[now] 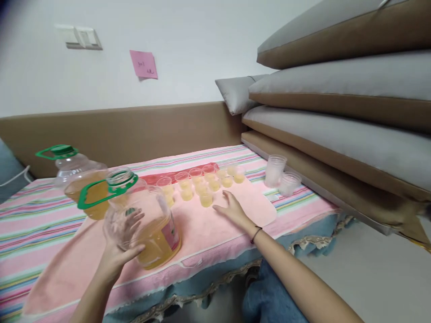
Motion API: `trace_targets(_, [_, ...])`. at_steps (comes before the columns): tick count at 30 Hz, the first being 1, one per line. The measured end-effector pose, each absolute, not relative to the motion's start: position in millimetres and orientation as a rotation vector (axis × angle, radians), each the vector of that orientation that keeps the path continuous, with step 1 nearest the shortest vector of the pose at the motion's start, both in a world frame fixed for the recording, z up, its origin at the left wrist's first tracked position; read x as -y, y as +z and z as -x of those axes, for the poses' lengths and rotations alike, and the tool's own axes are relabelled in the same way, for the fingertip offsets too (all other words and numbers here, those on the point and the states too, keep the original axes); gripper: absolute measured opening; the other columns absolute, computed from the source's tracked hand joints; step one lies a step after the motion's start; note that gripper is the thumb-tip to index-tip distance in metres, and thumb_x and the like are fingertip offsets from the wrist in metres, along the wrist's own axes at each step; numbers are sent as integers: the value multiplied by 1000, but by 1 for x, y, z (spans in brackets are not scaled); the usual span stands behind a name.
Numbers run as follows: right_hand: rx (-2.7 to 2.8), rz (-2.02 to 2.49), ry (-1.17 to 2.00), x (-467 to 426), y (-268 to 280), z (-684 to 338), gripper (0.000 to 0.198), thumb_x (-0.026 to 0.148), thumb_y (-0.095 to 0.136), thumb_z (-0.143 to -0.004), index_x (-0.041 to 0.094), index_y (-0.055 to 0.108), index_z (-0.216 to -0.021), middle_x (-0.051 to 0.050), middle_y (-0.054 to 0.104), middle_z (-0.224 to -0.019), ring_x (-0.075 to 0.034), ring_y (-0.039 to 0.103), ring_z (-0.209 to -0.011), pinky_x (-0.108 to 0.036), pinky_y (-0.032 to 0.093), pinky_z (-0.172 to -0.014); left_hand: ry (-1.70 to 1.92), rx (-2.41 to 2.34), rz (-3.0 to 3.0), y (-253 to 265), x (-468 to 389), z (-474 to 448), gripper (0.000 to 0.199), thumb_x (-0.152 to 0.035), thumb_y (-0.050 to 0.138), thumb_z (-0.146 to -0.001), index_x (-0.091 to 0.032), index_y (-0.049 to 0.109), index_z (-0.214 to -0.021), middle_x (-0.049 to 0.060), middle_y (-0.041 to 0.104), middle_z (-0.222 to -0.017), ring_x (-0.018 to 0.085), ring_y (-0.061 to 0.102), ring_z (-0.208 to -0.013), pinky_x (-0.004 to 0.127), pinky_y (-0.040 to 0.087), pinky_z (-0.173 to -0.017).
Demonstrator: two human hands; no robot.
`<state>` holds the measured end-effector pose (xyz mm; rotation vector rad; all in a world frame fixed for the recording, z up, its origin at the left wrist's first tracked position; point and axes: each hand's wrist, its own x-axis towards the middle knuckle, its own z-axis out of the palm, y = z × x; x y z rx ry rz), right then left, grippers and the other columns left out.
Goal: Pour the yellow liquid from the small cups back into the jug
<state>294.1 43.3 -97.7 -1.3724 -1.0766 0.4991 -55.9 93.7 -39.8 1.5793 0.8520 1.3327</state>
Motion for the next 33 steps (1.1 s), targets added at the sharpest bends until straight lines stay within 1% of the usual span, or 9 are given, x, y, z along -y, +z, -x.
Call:
trace_targets(2, [1031, 1347, 584, -69, -110, -273, 81, 56, 86, -53, 19, 56, -118, -18, 56, -131, -34, 54, -124, -53, 42, -108, 1273, -810, -1595, -40, -91, 59, 140, -42, 95, -44, -31, 8, -153, 19, 50, -143, 39, 50, -135, 62, 31, -116])
trace_targets(4, [976, 1309, 624, -89, -115, -259, 87, 58, 86, -49, 20, 53, -120, -17, 55, -132, -33, 54, -124, -52, 44, -107, 1228, -793, -1624, -42, -89, 63, 140, -42, 95, -47, -30, 4, -153, 21, 47, -145, 39, 47, -138, 62, 31, -116])
trace_targets(9, [865, 1250, 654, -102, -113, -243, 84, 62, 87, -47, 20, 53, -112, -14, 60, -122, -32, 60, -114, -53, 45, -105, 1158, -835, -1726, -47, -87, 64, 114, -45, 88, -56, -23, 23, -147, 22, 43, -147, 40, 45, -139, 60, 32, -116])
trace_targets(12, [856, 1240, 649, -90, -104, -240, 82, 61, 87, -47, 18, 54, -109, -16, 62, -119, -34, 61, -112, -56, 43, -106, 1145, -835, -1737, -46, -85, 62, 108, -45, 87, -56, -22, 27, -143, 21, 45, -145, 40, 45, -139, 58, 36, -115])
trace_targets(15, [901, 1231, 618, -74, -82, -240, 79, 58, 87, -52, 17, 56, -111, -17, 61, -123, -34, 60, -114, -56, 44, -105, 1138, -808, -1746, -41, -82, 61, 102, -40, 86, -57, -23, 30, -140, 18, 51, -139, 38, 50, -135, 56, 40, -113])
trace_targets(19, [1015, 1200, 515, -55, -29, -233, 71, 53, 89, -57, 19, 61, -114, -13, 61, -125, -32, 57, -119, -51, 43, -107, 1155, -773, -1733, -38, -79, 60, 96, -36, 85, -57, -24, 32, -136, 16, 51, -138, 37, 51, -134, 55, 42, -111])
trace_targets(23, [1191, 1067, 483, -44, 32, -213, 66, 49, 87, -66, 22, 61, -121, -10, 64, -120, -28, 60, -113, -43, 51, -96, 1151, -736, -1692, -44, -79, 59, 96, -36, 85, -58, -25, 31, -136, 16, 48, -141, 34, 51, -134, 54, 43, -110])
trace_targets(26, [1239, 997, 506, -39, 65, -195, 67, 48, 88, -66, 23, 60, -121, -8, 63, -117, -26, 61, -109, -39, 53, -90, 1185, -735, -1676, -48, -79, 58, 99, -35, 86, -57, -25, 31, -138, 15, 50, -139, 34, 51, -133, 54, 42, -111])
trace_targets(33, [1266, 921, 519, -17, 86, -169, 59, 47, 87, -69, 25, 62, -118, -6, 63, -118, -24, 59, -113, -35, 53, -88, 1349, -718, -1676, -53, -69, 60, 89, -25, 85, -49, -22, 45, -128, 14, 59, -128, 35, 58, -124, 55, 46, -107])
